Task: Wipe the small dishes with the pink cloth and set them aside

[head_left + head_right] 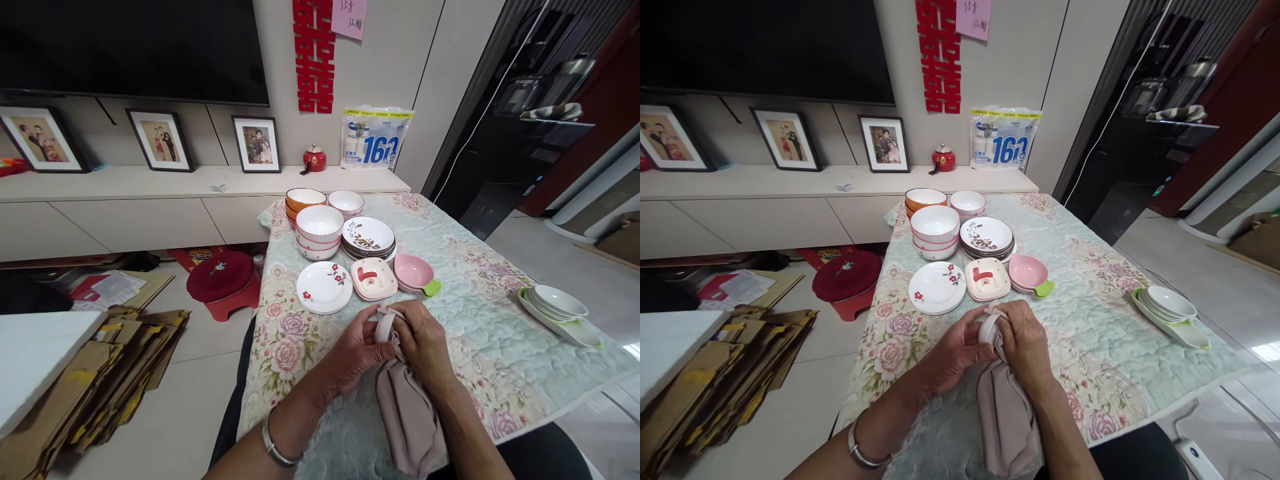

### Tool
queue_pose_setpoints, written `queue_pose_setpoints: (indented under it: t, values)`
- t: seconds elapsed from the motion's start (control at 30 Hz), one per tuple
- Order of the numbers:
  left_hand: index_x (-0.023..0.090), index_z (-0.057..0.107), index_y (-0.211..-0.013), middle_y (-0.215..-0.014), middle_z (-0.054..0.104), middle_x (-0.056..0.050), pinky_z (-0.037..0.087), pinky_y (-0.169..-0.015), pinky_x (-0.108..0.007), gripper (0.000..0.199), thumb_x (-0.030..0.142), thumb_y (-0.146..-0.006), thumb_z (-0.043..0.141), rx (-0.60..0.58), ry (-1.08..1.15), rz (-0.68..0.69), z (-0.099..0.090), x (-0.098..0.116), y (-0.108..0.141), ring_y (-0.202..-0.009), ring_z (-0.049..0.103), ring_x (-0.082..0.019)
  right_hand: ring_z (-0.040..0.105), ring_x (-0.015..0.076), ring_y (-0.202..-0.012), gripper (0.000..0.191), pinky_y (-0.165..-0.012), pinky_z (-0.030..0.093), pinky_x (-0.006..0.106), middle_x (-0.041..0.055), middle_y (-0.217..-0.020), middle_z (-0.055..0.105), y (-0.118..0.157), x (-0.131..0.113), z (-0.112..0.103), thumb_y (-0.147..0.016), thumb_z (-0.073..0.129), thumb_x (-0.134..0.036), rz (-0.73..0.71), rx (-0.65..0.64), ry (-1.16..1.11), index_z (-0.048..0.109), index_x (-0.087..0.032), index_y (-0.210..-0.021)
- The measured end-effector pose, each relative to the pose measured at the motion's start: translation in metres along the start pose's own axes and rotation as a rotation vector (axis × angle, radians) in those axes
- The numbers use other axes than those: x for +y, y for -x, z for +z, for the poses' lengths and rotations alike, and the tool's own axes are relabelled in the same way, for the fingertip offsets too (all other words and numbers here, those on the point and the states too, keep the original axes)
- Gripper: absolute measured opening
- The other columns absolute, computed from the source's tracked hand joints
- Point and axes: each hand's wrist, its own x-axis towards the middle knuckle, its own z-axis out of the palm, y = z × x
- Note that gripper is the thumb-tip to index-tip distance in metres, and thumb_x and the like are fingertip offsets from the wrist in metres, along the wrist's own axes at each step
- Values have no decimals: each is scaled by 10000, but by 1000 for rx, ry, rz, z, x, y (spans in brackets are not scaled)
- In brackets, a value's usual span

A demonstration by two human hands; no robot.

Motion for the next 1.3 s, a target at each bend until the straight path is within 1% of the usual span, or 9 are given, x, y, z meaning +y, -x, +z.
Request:
queue_pose_setpoints:
  t: [0.13,0.37,0.5,0.63,0.83,0.97,1.13,1.23,1.3]
  values:
    - [160,634,-1195,-969,673,-74,523,-697,-301,598,387,-683,844,-30,33,-41,0,2,0,-818,626,-174,635,200,-885,170,-772,519,335,65,-944,654,0,-6,0,-960,484,-209,-53,16,13,642,-216,-1023]
    - [151,682,-1095,-979,681,-77,568,-739,-353,441,396,-745,790,13,186,0,-5,-1,-5,-836,645,-195,637,208,-821,106,-725,516,332,52,-878,651,2,-3,3,-926,527,-210,10,122,118,616,-220,-981]
    - [140,698,-1035,-894,676,-57,539,-718,-288,401,388,-737,802,18,195,-7,-5,-2,-6,-787,629,-156,646,201,-822,129,-733,514,318,66,-899,669,3,-9,6,-929,504,-176,-42,40,109,623,-209,-966]
    - [152,691,-1105,-985,684,-72,492,-759,-244,452,334,-714,830,-46,149,48,1,3,-3,-856,624,-148,658,202,-874,164,-766,523,311,72,-960,693,2,-20,8,-931,506,-180,22,-19,-36,644,-208,-1013]
    - [142,700,-1052,-972,680,-72,473,-804,-266,427,303,-686,851,-23,178,88,1,6,-3,-877,616,-160,652,172,-860,151,-758,508,275,32,-933,694,-6,-23,-8,-943,540,-219,54,-268,-342,689,-229,-964]
    - [127,709,-1020,-928,677,-68,480,-768,-267,407,307,-683,849,40,179,76,-2,4,-5,-829,607,-152,628,175,-873,176,-775,490,286,28,-906,674,-6,-16,-15,-935,519,-179,34,-415,-251,688,-225,-914]
    - [119,712,-1026,-901,677,-70,487,-729,-270,425,313,-675,854,-19,133,-6,-1,4,-4,-788,605,-150,603,201,-807,184,-735,467,321,56,-876,643,2,-15,-5,-907,499,-165,134,-266,51,680,-193,-923]
    - [123,711,-1035,-905,680,-77,486,-736,-276,414,312,-691,843,-71,119,-14,-1,5,-3,-805,613,-162,616,196,-809,165,-734,464,310,53,-881,663,3,-20,0,-907,516,-180,170,-171,-42,680,-196,-922]
    - [129,708,-1031,-916,680,-79,483,-757,-283,397,314,-703,835,-80,128,7,-2,5,-3,-824,618,-169,632,184,-831,161,-746,473,292,43,-913,681,0,-23,-2,-919,528,-197,166,-194,-204,686,-210,-948]
